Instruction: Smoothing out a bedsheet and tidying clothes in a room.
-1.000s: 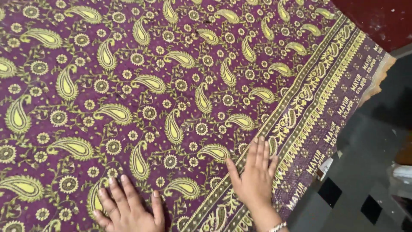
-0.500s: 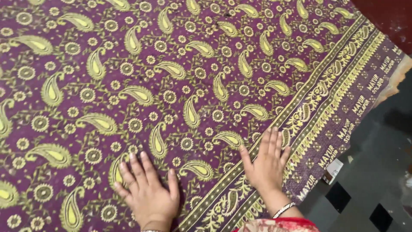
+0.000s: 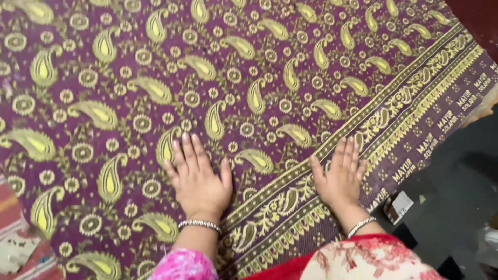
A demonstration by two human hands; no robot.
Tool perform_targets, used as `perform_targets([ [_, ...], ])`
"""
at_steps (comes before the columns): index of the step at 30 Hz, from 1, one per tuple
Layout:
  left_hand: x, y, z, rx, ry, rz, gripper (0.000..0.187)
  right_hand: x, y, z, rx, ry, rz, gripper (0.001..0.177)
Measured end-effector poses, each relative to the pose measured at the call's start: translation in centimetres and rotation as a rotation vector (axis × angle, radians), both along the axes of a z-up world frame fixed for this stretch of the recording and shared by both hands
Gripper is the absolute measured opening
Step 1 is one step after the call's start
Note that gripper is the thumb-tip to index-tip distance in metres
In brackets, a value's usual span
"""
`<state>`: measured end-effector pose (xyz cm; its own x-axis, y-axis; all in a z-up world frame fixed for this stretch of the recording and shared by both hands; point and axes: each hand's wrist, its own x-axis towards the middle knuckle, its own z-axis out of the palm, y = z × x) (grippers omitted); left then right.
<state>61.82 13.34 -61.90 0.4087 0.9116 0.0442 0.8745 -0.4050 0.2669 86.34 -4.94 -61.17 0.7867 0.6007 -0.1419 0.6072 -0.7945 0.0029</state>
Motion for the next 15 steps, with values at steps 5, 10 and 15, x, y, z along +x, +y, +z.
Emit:
perform_targets([
  [5,-0.6,0.5,0.3,-0.014,0.068,-0.039,0.084,-0.6,0.7,1.1,-0.020,0.063,-0.031,0.099],
  [10,-5.1,1.5,-1.3,-0.049,-0.078,-0.234,0.086,-0.5,0.3,0.6,0.020,0.054,-0.037,0.098],
  [15,-14.8,1.7,1.0,0.029,0.059,-0.086,0.085,0.0,-0.5,-0.2,0.080,0.038,-0.024,0.099],
])
